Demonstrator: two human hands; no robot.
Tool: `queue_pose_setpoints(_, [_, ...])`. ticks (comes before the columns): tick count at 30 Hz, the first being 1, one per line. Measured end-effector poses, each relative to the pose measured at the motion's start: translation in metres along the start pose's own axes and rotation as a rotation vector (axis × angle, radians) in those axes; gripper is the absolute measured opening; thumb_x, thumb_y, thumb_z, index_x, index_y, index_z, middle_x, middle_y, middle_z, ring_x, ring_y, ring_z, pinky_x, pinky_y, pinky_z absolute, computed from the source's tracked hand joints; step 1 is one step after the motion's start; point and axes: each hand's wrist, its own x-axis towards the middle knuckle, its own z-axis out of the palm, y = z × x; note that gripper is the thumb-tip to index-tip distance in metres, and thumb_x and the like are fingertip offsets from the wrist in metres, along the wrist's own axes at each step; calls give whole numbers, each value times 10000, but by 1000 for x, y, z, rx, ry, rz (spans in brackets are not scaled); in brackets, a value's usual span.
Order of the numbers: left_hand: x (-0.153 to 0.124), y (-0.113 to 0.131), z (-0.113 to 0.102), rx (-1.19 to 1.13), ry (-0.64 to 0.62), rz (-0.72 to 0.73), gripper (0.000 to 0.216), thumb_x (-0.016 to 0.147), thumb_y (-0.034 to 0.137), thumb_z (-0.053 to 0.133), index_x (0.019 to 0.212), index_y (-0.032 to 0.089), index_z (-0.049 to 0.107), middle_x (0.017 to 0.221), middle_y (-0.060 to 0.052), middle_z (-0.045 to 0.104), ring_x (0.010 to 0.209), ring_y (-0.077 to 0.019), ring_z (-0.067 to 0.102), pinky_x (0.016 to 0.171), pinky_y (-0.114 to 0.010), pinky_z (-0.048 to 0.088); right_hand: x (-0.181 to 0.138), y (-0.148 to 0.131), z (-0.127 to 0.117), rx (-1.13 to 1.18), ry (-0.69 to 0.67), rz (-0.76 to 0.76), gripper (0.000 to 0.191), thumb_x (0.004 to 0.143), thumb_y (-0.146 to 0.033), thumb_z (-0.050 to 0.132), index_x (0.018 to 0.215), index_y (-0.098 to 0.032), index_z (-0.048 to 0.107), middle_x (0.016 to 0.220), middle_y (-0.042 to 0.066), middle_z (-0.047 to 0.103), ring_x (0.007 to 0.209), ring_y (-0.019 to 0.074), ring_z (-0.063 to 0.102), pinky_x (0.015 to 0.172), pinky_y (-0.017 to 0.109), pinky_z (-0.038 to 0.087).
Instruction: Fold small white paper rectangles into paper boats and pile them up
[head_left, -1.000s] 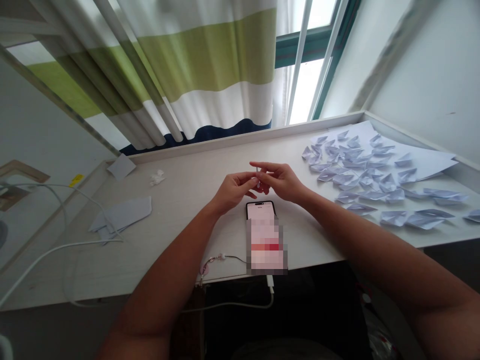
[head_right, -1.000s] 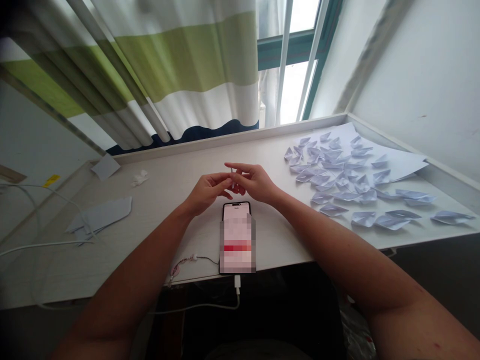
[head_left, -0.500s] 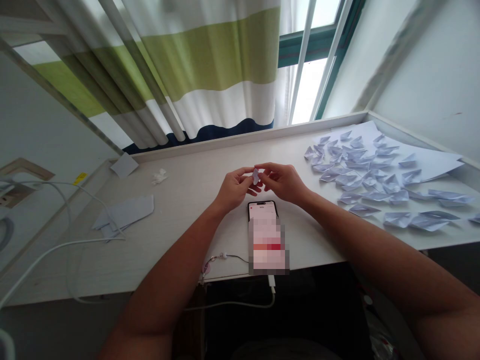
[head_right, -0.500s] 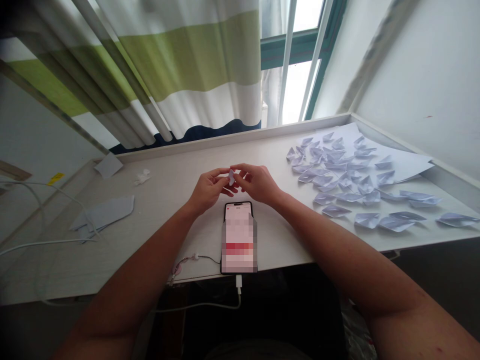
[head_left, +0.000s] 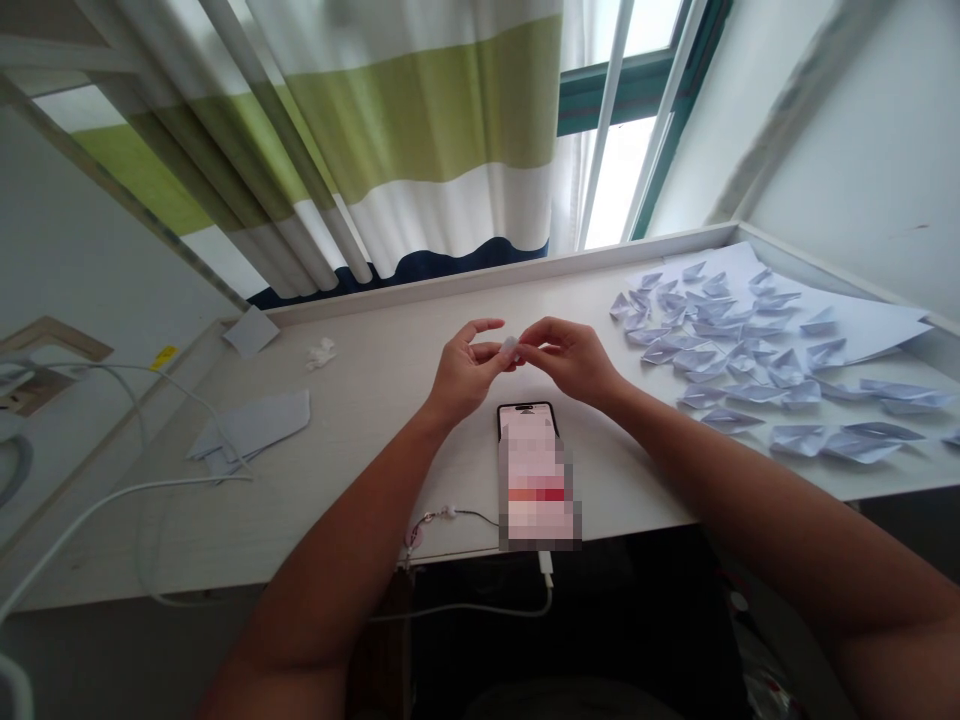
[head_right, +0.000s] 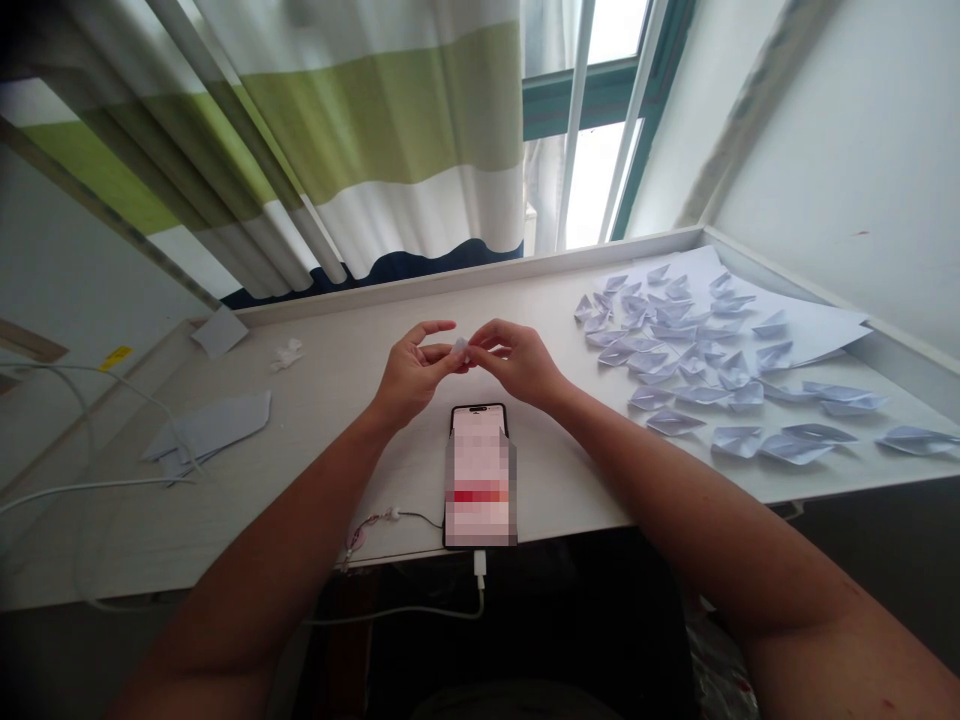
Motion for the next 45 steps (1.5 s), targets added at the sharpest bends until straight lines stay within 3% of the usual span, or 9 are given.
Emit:
queue_pose_setpoints(2, [1,-1,-1,21,-31,16,580,817,421,941,1257,142,686,885,-76,841,852,-199,802,892,-380,637,1,2,0,52,-15,46,496,804,-673,893,919,-211,754,904,64,787,842,237,781,839,461,673])
queue_pose_setpoints(6, [2,-1,-4,42,-94,26,476,823,486,925,1095,133,756,903,-104,843,853,-216,814,860,-380,647,2,2,-1,-5,-48,27,450,856,-656,851,868,-212,786,889,61,783,841,219,752,819,425,649])
queue_pose_setpoints(11, [2,0,-3,50,-48,-1,453,841,538,899,1058,160,777,935,-103,845,876,-250,836,796,-373,662,3,-1,-3,-57,-28,-27,356,879,-597,854,836,-246,813,908,53,770,853,208,706,754,384,612])
queue_pose_setpoints(23, [-4,6,7,-23,60,-11,435,857,555,884,1047,194,734,973,-74,835,996,-298,839,782,-383,685,2,-7,2,201,58,85,305,797,-549,913,825,-260,822,896,33,780,841,206,732,735,385,670])
queue_pose_setpoints(28, [-4,8,6,-52,47,26,344,904,489,857,1018,204,700,1209,-88,795,1047,-274,822,812,-386,697,3,-6,2,284,108,165,338,755,-552,951,841,-253,818,927,45,803,899,222,747,758,384,682])
queue_pose_setpoints(33, [1,-1,5,-59,8,64,346,942,497,818,1029,221,630,1098,-52,790,942,-221,819,796,-360,685,5,-1,4,459,118,237,315,771,-512,959,873,-257,805,955,33,792,962,218,754,861,404,679])
queue_pose_setpoints(38, [4,-9,2,61,-13,100,298,990,460,758,1014,222,581,1051,-35,783,888,-182,800,780,-312,654,6,4,5,527,101,238,381,751,-512,979,857,-226,752,899,20,761,907,207,755,941,463,671])
queue_pose_setpoints(42, [1,-9,2,248,-17,169,208,983,378,745,1100,227,663,1145,-57,774,906,-175,779,759,-290,635,6,5,6,486,67,219,439,752,-538,972,956,-219,749,882,6,748,865,194,747,929,470,676])
queue_pose_setpoints(45, [-1,-8,3,276,-10,187,251,924,375,808,1083,213,701,1069,-55,784,951,-199,775,773,-297,637,5,3,6,455,43,216,448,780,-541,952,1026,-218,763,948,13,751,900,190,747,967,481,671])
